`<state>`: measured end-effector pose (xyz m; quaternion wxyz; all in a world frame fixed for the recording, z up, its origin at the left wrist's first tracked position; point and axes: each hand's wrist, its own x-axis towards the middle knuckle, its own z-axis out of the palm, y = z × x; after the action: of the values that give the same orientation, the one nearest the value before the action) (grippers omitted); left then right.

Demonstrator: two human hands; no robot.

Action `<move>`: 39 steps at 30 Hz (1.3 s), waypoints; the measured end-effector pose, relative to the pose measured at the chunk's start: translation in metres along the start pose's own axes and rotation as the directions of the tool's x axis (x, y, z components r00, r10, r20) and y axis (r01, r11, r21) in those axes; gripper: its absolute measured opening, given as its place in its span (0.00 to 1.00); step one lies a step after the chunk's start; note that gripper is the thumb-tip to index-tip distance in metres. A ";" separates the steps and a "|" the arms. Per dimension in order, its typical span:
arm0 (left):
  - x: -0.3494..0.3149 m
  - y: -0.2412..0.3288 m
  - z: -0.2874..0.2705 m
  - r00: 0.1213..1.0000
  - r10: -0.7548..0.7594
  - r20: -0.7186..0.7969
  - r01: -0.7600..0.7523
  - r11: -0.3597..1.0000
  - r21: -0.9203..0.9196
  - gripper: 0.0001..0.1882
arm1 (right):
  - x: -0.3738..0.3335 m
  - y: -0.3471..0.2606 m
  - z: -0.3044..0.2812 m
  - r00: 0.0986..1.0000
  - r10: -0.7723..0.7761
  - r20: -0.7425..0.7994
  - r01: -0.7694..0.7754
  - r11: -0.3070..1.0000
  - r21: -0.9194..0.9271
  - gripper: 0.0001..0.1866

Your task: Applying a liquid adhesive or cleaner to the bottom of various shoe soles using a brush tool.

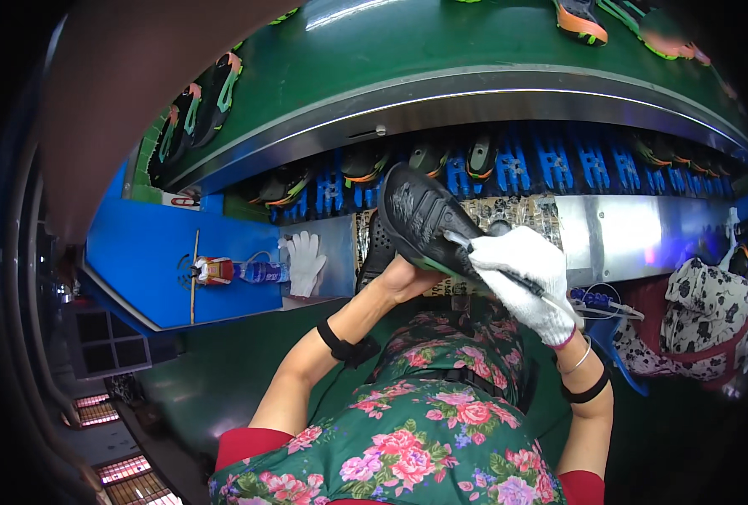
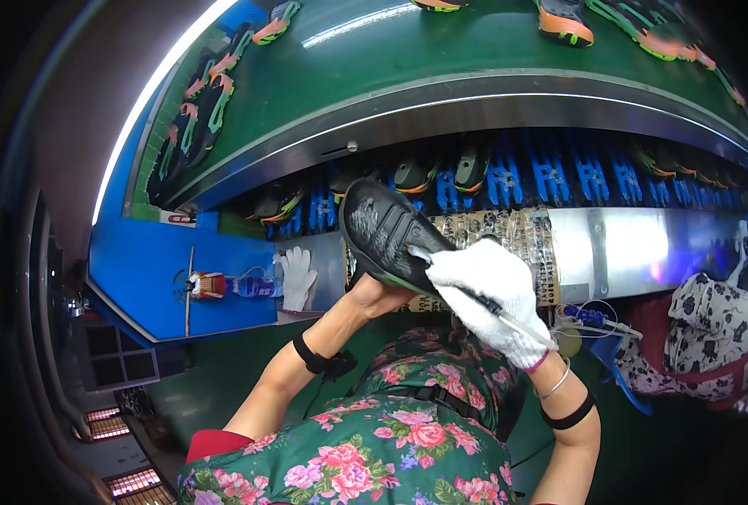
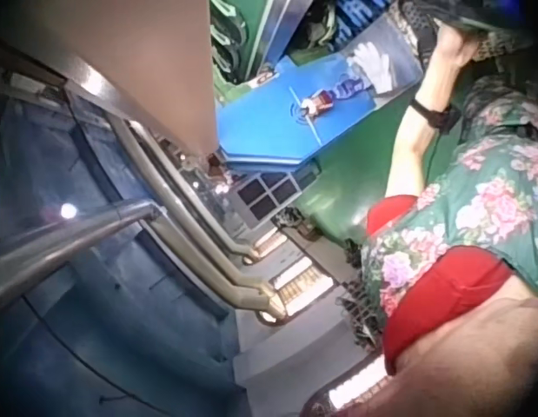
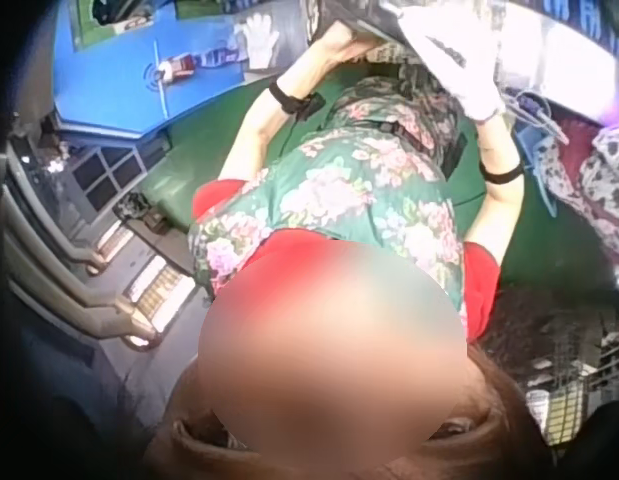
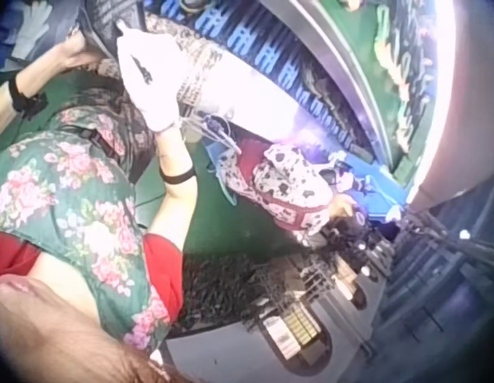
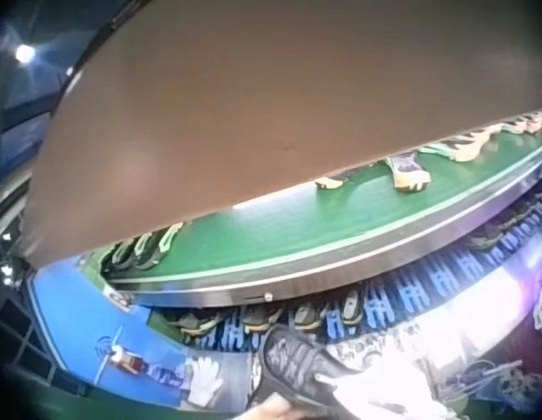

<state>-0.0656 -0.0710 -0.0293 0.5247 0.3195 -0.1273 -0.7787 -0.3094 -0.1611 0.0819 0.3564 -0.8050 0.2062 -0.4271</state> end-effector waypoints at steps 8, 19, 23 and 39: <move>-0.023 0.009 0.037 0.954 0.104 0.280 0.056 0.858 -0.510 0.49 | -0.018 -0.027 0.008 0.993 0.032 -0.116 -0.041 0.996 -0.074 0.10; -0.016 -0.030 0.040 0.979 0.081 0.185 0.023 0.866 -0.499 0.48 | 0.003 -0.041 0.002 0.987 -0.062 -0.147 0.032 0.980 -0.199 0.18; -0.016 -0.039 0.042 0.967 0.105 0.232 0.040 0.838 -0.544 0.46 | 0.016 -0.040 0.002 0.971 -0.129 -0.203 0.063 0.950 -0.305 0.16; -0.010 -0.035 0.034 0.986 0.126 0.114 -0.064 0.897 -0.438 0.40 | 0.022 -0.042 0.016 0.982 -0.106 -0.157 0.070 0.973 -0.220 0.21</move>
<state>-0.1103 -0.0518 -0.0177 0.6098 0.1334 -0.0030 -0.7812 -0.2833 -0.1413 0.1188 0.2297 -0.8082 0.2442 -0.4842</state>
